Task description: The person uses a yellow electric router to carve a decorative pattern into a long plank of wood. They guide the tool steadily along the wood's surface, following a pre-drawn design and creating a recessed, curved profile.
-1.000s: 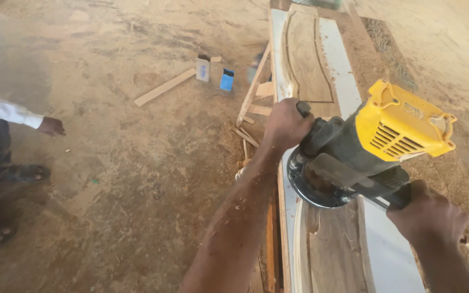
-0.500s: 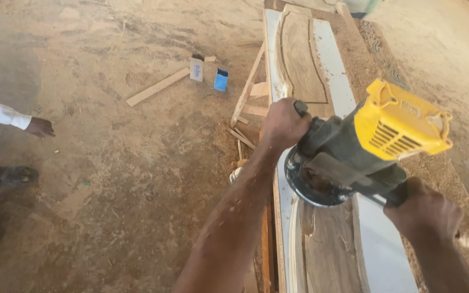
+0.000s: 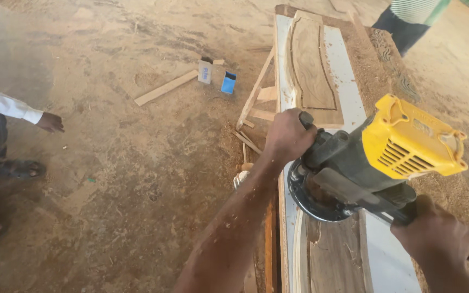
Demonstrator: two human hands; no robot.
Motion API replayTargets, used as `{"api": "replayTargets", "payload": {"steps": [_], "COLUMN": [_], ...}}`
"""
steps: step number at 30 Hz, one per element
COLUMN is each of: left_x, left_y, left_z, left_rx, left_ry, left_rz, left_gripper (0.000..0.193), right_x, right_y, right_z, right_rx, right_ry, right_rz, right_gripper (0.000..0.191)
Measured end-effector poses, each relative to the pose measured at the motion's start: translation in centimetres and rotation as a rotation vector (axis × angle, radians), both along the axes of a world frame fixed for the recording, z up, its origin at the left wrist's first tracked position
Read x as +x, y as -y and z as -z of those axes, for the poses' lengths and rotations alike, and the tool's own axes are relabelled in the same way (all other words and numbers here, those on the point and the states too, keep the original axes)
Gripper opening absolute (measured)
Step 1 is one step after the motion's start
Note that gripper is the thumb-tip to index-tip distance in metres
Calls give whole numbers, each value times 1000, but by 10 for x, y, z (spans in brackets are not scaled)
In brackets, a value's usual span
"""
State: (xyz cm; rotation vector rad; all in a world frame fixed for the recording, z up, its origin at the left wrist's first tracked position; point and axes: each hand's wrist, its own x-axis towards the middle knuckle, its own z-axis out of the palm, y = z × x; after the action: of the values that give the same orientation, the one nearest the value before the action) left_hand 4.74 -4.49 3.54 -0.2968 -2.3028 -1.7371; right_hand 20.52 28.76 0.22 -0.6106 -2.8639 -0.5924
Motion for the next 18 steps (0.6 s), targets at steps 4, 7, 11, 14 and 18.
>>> {"api": "replayTargets", "payload": {"steps": [4, 7, 11, 14, 18], "left_x": [-7, -11, -9, -14, -16], "left_y": [1, 0, -4, -5, -8], "left_z": [-6, -6, 2, 5, 4], "left_rx": [-46, 2, -24, -9, -9], "left_ry": [126, 86, 67, 118, 74], "left_rz": [35, 39, 42, 56, 44], "left_gripper": [25, 25, 24, 23, 24], "right_x": [-9, -20, -12, -9, -13], "right_y": [2, 5, 7, 5, 3], "right_z": [-4, -7, -7, -5, -2], "right_rx": [60, 15, -85, 29, -44], "right_ry": [42, -13, 22, 112, 44], "right_rz": [1, -30, 66, 98, 64], "right_gripper": [35, 34, 29, 42, 39]}}
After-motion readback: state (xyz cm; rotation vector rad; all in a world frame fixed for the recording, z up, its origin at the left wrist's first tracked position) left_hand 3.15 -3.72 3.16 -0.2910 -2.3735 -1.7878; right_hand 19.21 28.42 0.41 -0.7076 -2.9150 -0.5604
